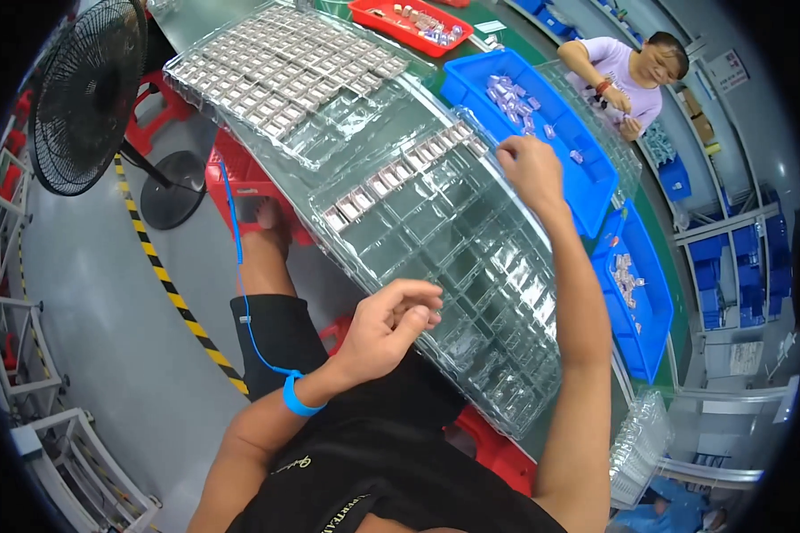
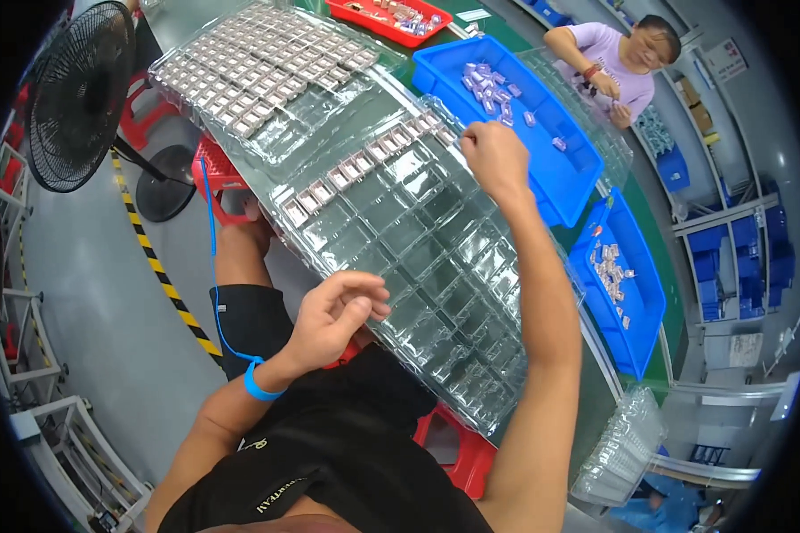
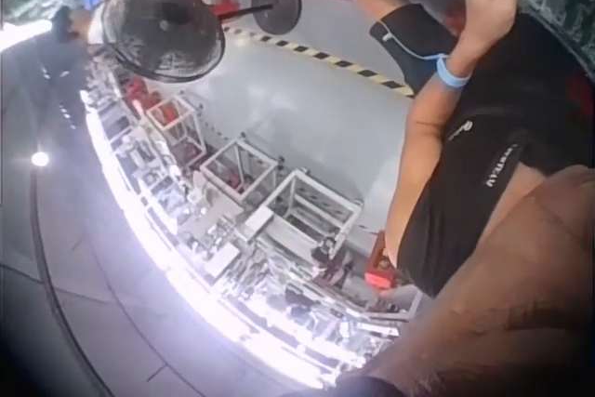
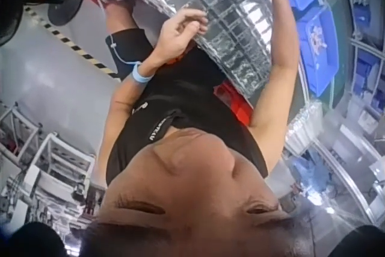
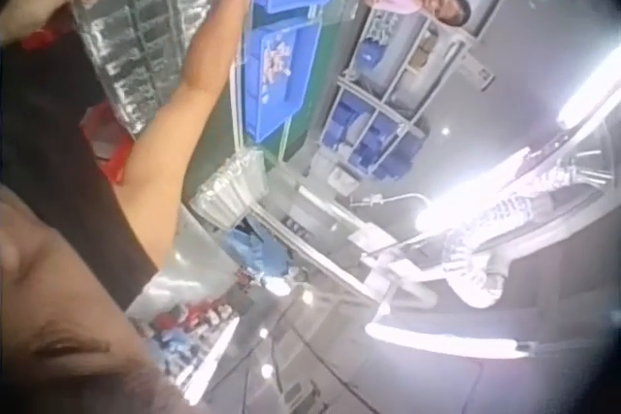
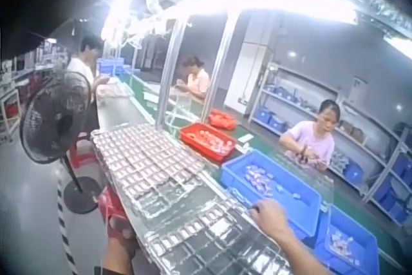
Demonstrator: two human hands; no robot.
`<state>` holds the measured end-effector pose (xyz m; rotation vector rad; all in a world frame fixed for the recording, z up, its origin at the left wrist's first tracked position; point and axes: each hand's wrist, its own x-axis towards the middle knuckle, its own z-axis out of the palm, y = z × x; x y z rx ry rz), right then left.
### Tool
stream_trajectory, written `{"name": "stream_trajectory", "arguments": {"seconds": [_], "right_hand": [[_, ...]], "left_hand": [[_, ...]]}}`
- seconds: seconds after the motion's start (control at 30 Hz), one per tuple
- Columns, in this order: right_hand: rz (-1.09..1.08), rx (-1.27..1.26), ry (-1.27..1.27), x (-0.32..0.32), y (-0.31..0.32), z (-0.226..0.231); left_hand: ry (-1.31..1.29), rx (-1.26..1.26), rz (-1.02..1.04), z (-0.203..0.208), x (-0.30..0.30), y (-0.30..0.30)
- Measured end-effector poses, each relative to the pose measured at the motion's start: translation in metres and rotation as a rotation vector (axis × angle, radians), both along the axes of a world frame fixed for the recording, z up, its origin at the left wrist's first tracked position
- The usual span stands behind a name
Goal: Assembling small electronic components by hand at an industrial workstation.
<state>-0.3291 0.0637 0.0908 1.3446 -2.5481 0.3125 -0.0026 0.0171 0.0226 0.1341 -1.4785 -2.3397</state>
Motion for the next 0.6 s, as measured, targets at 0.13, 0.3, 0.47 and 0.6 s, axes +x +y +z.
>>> {"name": "stream_trajectory", "arguments": {"seconds": [0.13, 0.3, 0.47, 0.6], "right_hand": [[-0.22, 0.192, -0.106, -0.019, -0.044, -0.018], [-0.267, 0.206, -0.104, -0.022, -0.049, -0.025], [0.067, -0.083, -0.366, 0.091, -0.02, 0.039], [0.29, -0.083, -0.356, 0.181, 0.018, 0.052]], "left_hand": [[0.001, 0.003, -0.007, -0.002, 0.006, -0.009], [0.071, 0.057, 0.068, -0.002, 0.011, -0.024], [0.021, 0.045, 0.168, 0.007, 0.005, -0.043], [0.076, 0.231, 0.066, 0.013, -0.018, -0.038]]}}
